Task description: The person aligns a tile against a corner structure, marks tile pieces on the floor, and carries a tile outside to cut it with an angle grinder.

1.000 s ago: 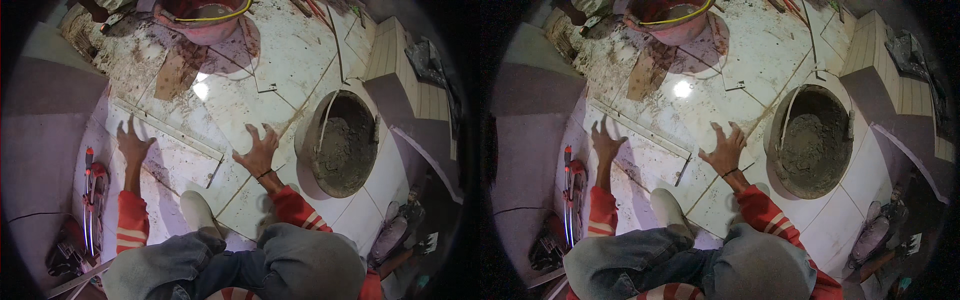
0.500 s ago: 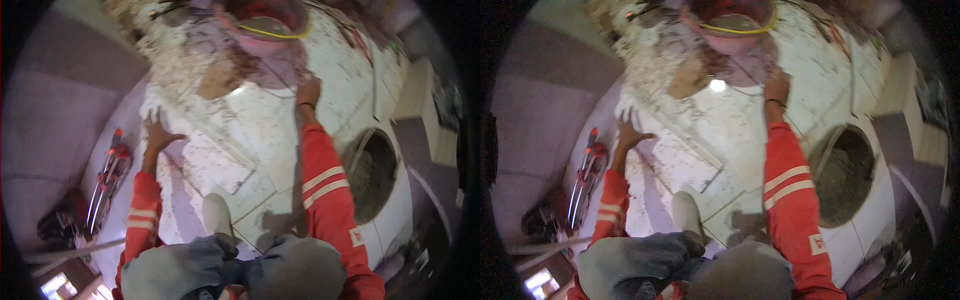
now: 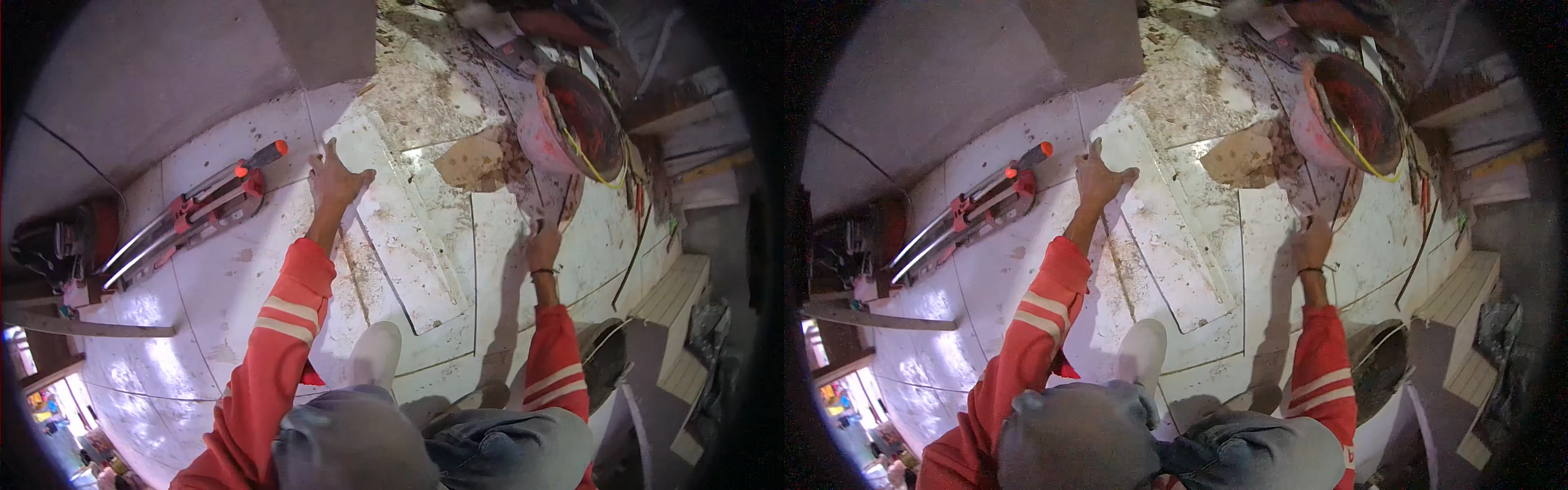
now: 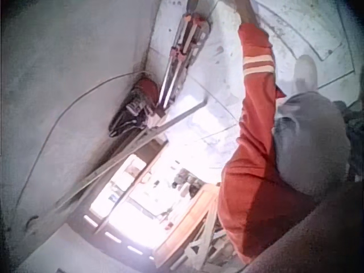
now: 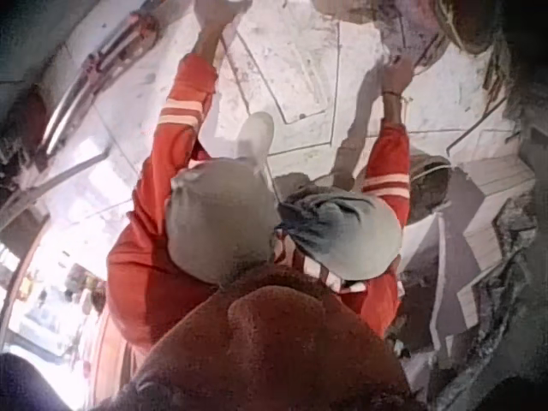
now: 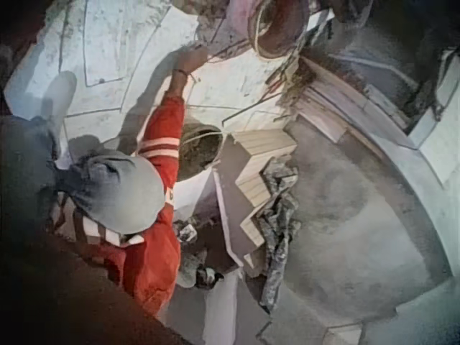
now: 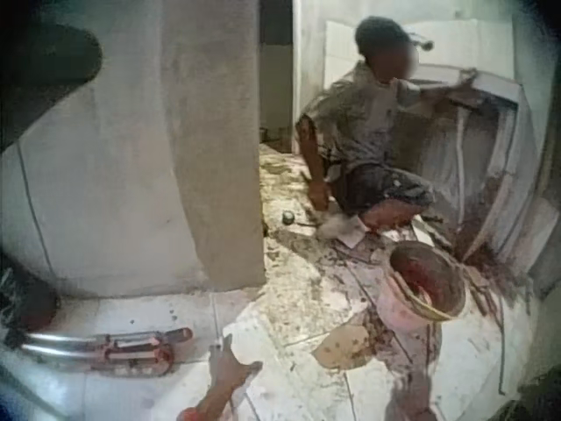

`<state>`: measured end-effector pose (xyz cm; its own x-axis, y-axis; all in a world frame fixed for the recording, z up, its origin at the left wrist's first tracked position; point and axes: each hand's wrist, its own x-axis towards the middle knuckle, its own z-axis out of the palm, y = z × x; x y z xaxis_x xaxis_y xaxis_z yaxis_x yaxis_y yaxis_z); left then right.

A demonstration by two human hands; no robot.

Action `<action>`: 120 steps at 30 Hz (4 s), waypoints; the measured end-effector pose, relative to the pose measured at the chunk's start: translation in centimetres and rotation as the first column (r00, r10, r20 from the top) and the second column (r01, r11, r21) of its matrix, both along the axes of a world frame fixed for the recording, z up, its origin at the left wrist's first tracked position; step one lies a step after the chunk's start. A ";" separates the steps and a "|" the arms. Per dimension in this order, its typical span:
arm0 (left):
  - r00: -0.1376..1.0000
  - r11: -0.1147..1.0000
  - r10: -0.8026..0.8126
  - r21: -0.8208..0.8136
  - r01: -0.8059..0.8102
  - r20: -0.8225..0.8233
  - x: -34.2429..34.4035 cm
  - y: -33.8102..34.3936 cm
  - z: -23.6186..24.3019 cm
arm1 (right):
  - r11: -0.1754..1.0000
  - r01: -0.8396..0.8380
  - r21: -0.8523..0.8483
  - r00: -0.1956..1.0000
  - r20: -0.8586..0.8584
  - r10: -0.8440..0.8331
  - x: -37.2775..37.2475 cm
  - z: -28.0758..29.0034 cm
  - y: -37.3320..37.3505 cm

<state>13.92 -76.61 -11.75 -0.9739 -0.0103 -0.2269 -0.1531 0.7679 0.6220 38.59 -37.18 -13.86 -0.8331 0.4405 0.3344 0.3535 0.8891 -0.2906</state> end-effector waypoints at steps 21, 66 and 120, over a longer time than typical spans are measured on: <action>0.971 0.987 0.131 0.118 -0.109 -0.199 -0.3 -1.2 -6.1 | 0.721 -0.108 -0.684 0.985 0.022 0.168 -3.5 2.1 -18.9; 0.994 0.998 0.008 -0.067 -0.016 -0.111 -0.8 -1.0 -3.9 | 0.665 0.076 -0.743 0.997 0.042 -0.068 14.4 3.6 -20.0; 0.875 0.733 -0.429 -0.481 0.482 0.223 0.7 5.3 2.5 | 0.809 -0.332 -0.484 0.559 0.590 0.582 9.6 8.7 -13.2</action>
<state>14.58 -71.31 -9.30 -0.8672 0.2907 -0.4043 0.2628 0.9568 0.1242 48.14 -50.37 -5.18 -0.8660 -0.1037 -0.4891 0.1231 0.9039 -0.4096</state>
